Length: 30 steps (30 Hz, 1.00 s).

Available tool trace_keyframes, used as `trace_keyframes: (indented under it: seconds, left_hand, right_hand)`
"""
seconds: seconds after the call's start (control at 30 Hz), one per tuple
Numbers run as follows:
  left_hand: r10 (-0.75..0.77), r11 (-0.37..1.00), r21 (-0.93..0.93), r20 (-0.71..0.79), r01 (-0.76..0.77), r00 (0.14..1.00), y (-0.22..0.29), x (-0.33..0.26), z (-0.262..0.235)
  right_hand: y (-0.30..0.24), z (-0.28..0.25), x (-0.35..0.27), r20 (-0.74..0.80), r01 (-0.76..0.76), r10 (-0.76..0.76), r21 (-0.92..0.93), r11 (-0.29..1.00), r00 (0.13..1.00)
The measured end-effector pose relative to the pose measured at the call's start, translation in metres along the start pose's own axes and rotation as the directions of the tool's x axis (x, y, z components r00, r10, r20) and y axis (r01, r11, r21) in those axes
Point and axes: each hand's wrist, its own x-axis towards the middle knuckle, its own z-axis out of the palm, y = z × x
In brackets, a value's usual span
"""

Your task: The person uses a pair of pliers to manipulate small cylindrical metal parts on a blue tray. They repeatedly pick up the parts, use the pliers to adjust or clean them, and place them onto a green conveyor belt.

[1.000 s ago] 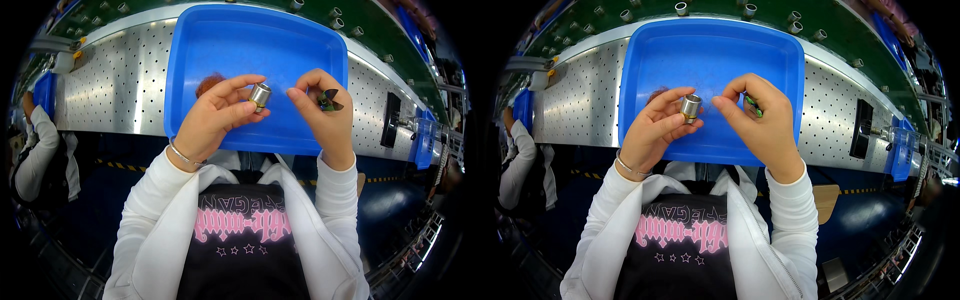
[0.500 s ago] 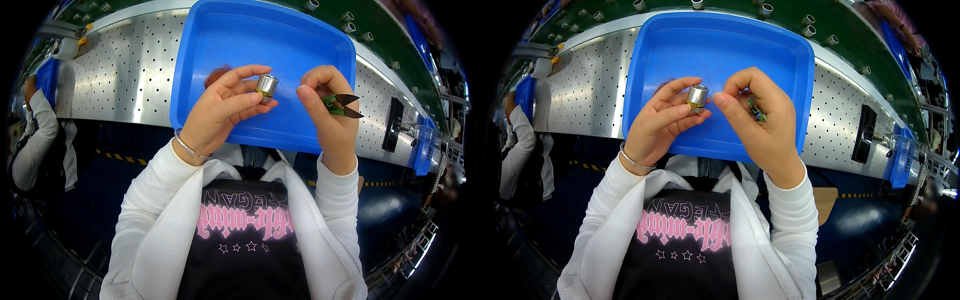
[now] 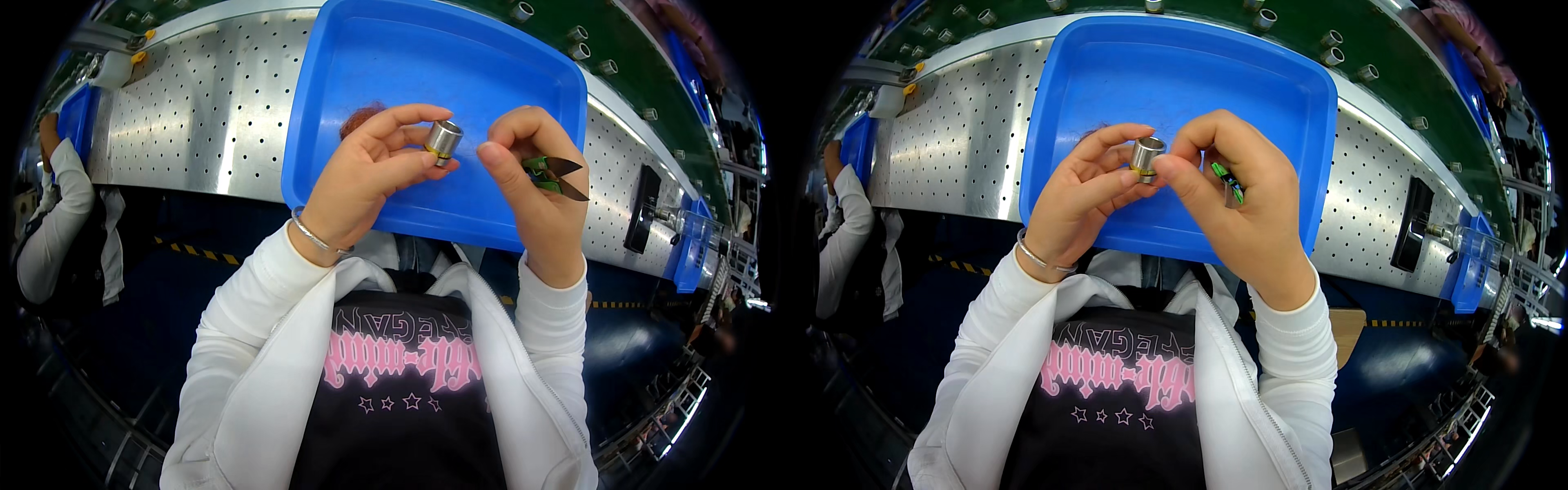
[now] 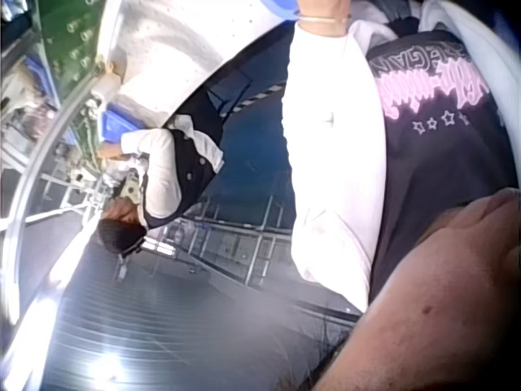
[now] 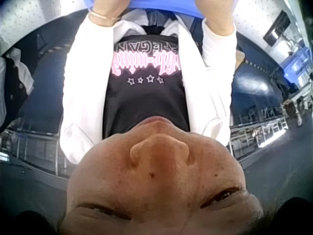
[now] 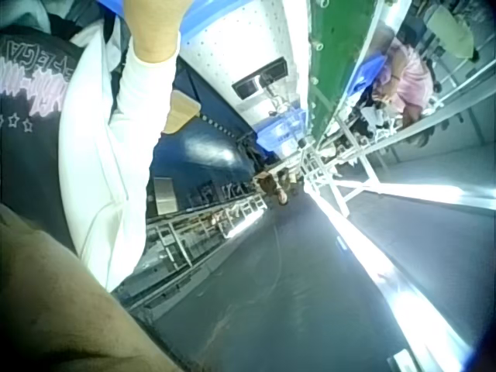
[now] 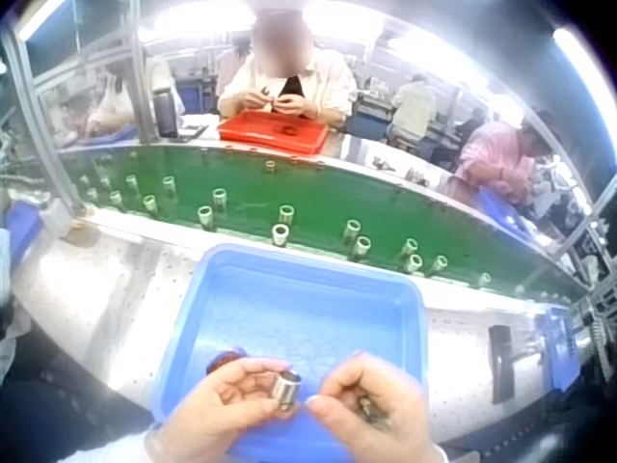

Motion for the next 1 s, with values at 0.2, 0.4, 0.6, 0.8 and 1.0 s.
trace_keyframes:
  seconds: [0.2,0.4,0.6,0.8,1.0]
  left_hand:
    - [0.063,0.991,0.117,-0.003,-0.062,0.998,-0.002,0.0,-0.001]
    - [0.123,0.975,0.185,0.002,-0.121,0.992,-0.007,0.002,0.001]
    - [0.046,0.996,0.086,-0.1,-0.038,0.994,0.003,0.002,0.001]
    - [0.069,0.998,0.025,-0.122,-0.066,0.99,0.004,0.002,-0.005]
    - [0.073,0.997,0.015,-0.133,-0.072,0.988,0.007,0.0,-0.002]
  right_hand:
    - [-0.004,0.002,0.003,0.024,0.02,-0.019,-0.018,1.0,1.0]
    - [-0.001,0.004,0.007,-0.025,0.067,-0.069,-0.074,0.995,0.997]
    - [0.001,-0.007,0.007,0.019,-0.189,0.188,0.1,0.977,0.982]
    - [0.012,-0.006,-0.006,0.083,-0.212,0.219,-0.087,0.973,0.972]
    - [0.014,0.001,-0.01,0.05,-0.157,0.164,-0.126,0.98,0.985]
